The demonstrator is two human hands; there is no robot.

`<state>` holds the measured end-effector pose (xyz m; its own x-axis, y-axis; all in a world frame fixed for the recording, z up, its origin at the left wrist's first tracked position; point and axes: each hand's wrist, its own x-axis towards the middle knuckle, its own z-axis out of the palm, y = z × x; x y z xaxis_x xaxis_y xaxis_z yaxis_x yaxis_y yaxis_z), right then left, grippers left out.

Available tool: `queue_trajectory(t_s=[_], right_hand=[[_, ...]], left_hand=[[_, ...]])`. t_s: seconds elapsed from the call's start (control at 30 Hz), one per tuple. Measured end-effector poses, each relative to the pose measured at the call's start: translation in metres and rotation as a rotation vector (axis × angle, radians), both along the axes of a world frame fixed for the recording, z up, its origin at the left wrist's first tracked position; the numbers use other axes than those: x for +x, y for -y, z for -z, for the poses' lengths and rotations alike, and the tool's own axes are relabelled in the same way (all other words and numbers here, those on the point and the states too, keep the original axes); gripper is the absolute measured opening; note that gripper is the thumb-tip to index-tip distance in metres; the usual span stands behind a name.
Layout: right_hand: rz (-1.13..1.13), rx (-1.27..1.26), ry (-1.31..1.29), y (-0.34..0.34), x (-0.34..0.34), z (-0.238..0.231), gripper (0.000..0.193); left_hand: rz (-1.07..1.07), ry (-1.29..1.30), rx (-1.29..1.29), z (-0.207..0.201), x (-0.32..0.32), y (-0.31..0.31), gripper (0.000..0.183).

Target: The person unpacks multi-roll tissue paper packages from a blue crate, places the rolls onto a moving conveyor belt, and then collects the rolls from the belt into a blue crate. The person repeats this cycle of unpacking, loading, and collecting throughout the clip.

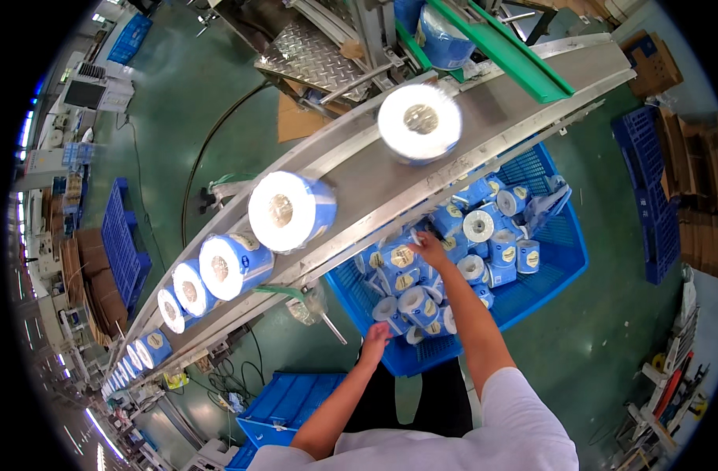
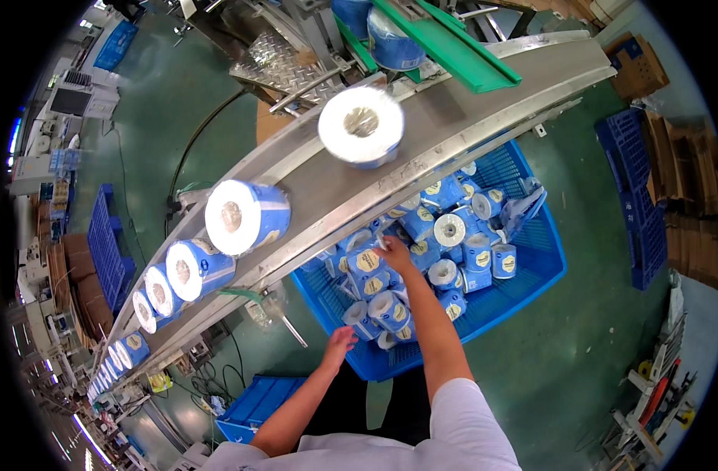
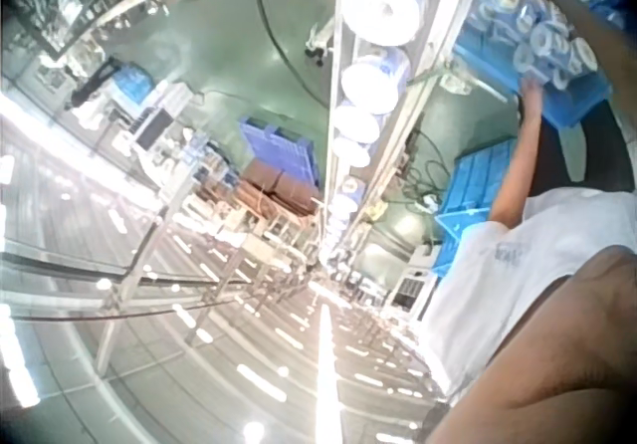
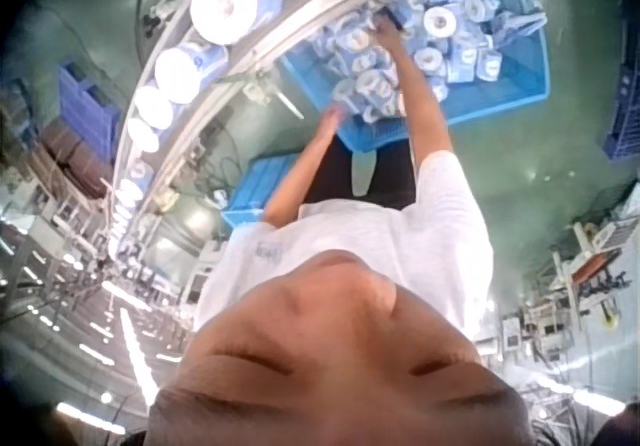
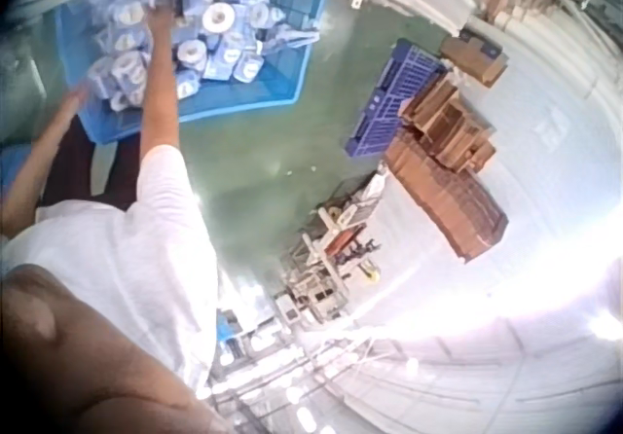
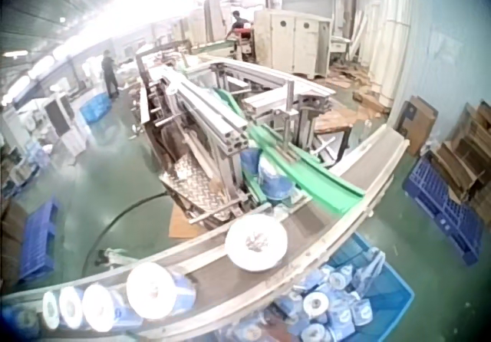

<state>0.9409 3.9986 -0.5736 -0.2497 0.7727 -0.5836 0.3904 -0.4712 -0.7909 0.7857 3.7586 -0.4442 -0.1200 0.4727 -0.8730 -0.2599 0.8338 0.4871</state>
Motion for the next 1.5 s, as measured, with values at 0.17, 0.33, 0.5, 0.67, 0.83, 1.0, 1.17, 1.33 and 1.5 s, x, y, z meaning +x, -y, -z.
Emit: queue_trajectory(t_s=[0.17,0.33,0.5,0.67,0.83,1.0,1.17,1.33,1.5], right_hand=[[0.185,-0.628,-0.789,0.057,0.05,-0.132,0.047],[0.401,-0.508,-0.764,0.09,0.037,-0.314,0.039],[0.607,-0.279,-0.523,0.09,0.015,-0.396,0.038],[0.546,-0.306,-0.662,0.082,0.007,-0.413,0.032],[0.547,-0.464,-0.728,0.073,-0.01,-0.406,0.029],[0.533,-0.86,-0.934,0.071,-0.031,-0.374,0.023],[0.544,-0.678,-0.945,0.066,-0.063,-0.352,0.033],[0.617,-0.419,-1.012,0.01,-0.112,-0.346,0.044],[0.345,-0.342,-0.404,-0.038,-0.182,-0.348,0.052]], left_hand=[[-0.518,0.133,-0.041,-0.051,0.0,-0.047,0.054],[-0.354,0.743,0.03,-0.173,0.002,-0.108,0.059],[-0.369,0.734,0.152,-0.271,0.018,-0.124,0.039],[-0.385,0.717,0.282,-0.317,0.01,-0.125,0.035],[-0.402,0.72,0.296,-0.317,-0.001,-0.124,0.035],[-0.478,0.716,0.332,-0.292,-0.018,-0.12,0.032],[-0.466,0.636,0.277,-0.278,-0.056,-0.131,0.037],[-0.44,0.093,0.451,-0.261,-0.116,-0.141,0.053],[-0.374,-0.028,0.784,-0.291,-0.136,-0.158,0.057]])
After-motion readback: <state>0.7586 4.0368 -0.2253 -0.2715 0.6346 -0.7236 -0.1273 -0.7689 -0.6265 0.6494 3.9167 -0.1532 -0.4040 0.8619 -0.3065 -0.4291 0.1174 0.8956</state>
